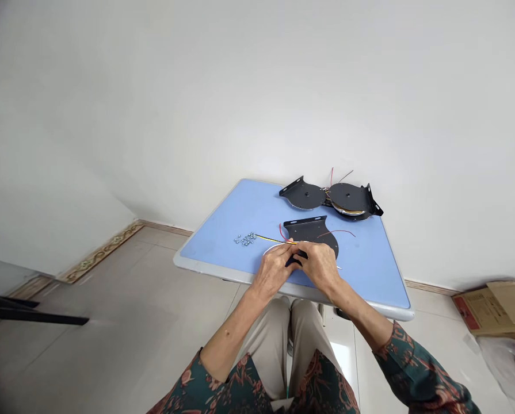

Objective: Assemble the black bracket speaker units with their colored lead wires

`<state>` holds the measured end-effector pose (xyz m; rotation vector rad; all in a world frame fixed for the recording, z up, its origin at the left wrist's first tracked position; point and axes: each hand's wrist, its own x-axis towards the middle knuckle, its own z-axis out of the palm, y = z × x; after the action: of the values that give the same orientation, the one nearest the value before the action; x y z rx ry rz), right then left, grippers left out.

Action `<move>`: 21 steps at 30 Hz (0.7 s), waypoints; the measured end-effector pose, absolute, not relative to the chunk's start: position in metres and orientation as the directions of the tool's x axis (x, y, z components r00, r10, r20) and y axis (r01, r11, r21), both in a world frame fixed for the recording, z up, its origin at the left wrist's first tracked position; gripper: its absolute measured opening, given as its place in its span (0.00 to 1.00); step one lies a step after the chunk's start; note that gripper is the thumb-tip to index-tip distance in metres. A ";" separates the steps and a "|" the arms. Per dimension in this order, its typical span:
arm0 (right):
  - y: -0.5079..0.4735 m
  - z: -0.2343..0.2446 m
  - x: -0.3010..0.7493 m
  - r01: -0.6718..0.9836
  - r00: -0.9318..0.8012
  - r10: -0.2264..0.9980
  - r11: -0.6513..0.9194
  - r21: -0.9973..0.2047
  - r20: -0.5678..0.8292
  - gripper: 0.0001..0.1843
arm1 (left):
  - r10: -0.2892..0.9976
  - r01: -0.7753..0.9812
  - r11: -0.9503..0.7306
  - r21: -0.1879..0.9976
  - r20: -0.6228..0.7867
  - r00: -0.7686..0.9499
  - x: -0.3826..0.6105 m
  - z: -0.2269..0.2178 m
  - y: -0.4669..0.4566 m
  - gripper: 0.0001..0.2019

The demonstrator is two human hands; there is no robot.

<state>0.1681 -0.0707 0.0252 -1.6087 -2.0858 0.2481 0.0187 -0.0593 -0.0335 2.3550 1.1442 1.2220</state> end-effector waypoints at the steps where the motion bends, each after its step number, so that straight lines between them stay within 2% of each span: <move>1: -0.070 0.023 0.169 0.852 -0.184 0.944 0.292 -0.434 0.275 0.10 | 0.739 0.527 -0.661 0.534 0.582 0.338 0.019 -0.033 -0.059 0.16; 5: -0.070 0.016 0.172 0.832 -0.166 0.937 0.301 -0.466 0.308 0.10 | 0.759 0.519 -0.644 0.563 0.556 0.339 0.020 -0.034 -0.060 0.17; 10: -0.073 0.012 0.169 0.831 -0.127 0.931 0.289 -0.475 0.343 0.09 | 0.843 0.560 -0.532 0.636 0.458 0.281 0.020 -0.034 -0.062 0.31; 12: -0.075 0.011 0.166 0.836 -0.125 0.919 0.301 -0.460 0.374 0.10 | 0.876 0.591 -0.478 0.650 0.399 0.269 0.020 -0.033 -0.063 0.33; 16: -0.078 0.009 0.162 0.830 -0.155 0.903 0.339 -0.443 0.400 0.12 | 0.899 0.626 -0.437 0.646 0.341 0.276 0.019 -0.030 -0.063 0.28; 21: -0.079 0.006 0.162 0.816 -0.171 0.899 0.358 -0.453 0.403 0.14 | 0.896 0.630 -0.441 0.639 0.353 0.269 0.019 -0.031 -0.063 0.25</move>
<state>0.1618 -0.0792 0.0064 -1.4837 -2.0103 0.1738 0.0195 -0.0634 -0.0307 2.1737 1.3858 0.9822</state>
